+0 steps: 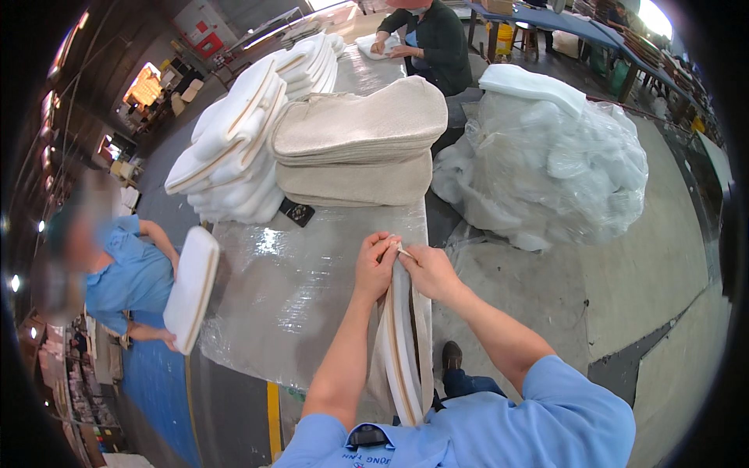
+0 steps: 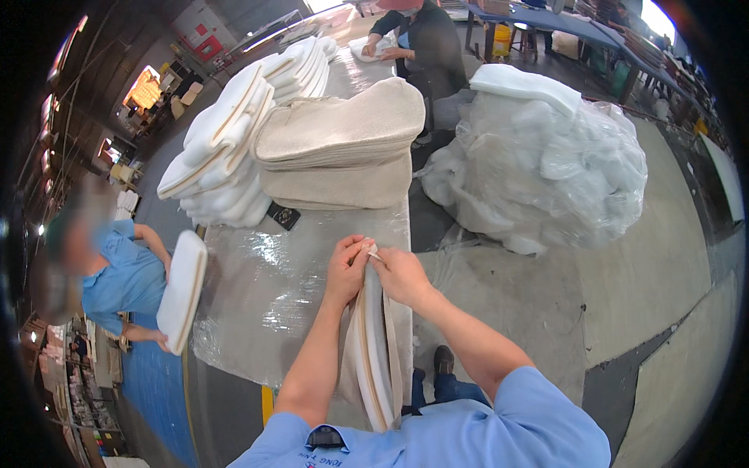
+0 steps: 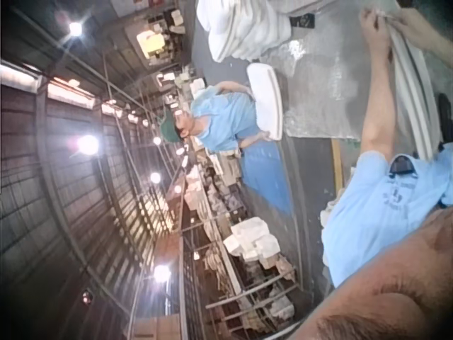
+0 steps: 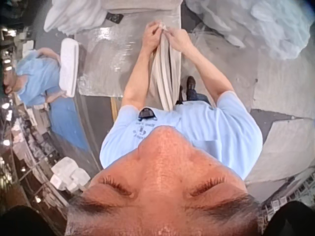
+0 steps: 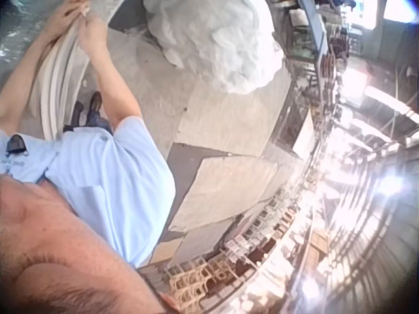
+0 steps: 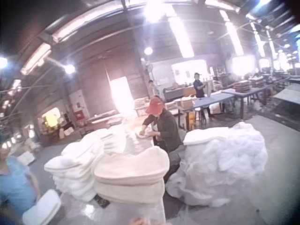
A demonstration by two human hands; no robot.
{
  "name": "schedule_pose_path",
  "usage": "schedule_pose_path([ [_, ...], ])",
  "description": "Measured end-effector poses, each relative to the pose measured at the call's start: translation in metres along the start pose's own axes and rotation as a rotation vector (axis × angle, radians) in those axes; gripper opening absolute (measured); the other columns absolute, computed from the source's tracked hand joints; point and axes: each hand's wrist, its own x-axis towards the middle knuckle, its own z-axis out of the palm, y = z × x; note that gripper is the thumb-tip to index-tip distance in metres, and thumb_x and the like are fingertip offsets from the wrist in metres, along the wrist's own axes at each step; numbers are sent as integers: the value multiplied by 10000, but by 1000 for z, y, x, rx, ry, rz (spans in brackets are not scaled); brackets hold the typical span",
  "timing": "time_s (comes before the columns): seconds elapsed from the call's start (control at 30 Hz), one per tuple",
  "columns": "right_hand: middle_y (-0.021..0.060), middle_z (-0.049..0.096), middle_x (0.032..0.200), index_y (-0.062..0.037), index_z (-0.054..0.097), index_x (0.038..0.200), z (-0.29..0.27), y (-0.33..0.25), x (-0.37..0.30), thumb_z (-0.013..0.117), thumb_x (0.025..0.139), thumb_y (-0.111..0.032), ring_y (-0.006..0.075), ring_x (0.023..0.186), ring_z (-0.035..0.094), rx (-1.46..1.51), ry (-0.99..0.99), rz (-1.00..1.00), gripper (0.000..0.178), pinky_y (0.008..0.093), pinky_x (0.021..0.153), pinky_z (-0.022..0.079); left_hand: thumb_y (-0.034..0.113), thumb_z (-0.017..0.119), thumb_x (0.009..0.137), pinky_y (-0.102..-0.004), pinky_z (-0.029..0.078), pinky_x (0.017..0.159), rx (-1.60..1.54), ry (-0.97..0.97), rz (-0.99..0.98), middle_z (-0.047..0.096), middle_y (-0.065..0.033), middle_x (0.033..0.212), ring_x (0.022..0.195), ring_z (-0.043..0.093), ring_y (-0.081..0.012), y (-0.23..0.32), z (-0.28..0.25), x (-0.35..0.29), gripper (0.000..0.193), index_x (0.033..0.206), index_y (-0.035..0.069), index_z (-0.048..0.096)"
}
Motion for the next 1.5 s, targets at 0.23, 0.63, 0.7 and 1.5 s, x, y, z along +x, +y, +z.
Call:
schedule_pose_path([
  [0.23, 198, 694, 941, -22, 634, 975, 7, 2, 4, 564, 1022, -226, 441, 918, 667, -136, -99, -100, 221, 538, 790, 521, 153, 561, 1068, -321, 452, 1035, -333, 112, -27, 586, -105, 1408, 1184, 587, -198, -15, 20, -12, 225, 1031, 3, 724],
  [0.63, 52, 659, 904, -46, 673, 1057, 53, 72, 11, 479, 1107, -442, 200, 831, 631, 1027, -126, 210, 444, 367, 762, 517, 164, 523, 1088, -334, 418, 1049, -274, 280, -49, 598, -108, 1351, 1172, 555, -184, -2, -17, -40, 261, 935, 4, 660],
  [0.7, 42, 670, 1012, -41, 660, 1188, 78, 94, 23, 424, 1116, -498, 162, 926, 624, 1052, 40, 381, 520, 360, 831, 516, 165, 527, 1082, -363, 412, 1068, -196, 276, -28, 603, -124, 1313, 1196, 552, -209, 3, -19, -43, 259, 928, 6, 663],
  [1.5, 90, 676, 909, 13, 720, 943, 84, -6, 60, 426, 1090, -473, 190, 878, 622, 673, -87, 41, 586, 334, 851, 486, 293, 571, 1086, -336, 415, 967, -255, 410, 116, 562, -99, 1079, 1087, 520, -202, 21, -45, -74, 336, 914, 30, 690],
])
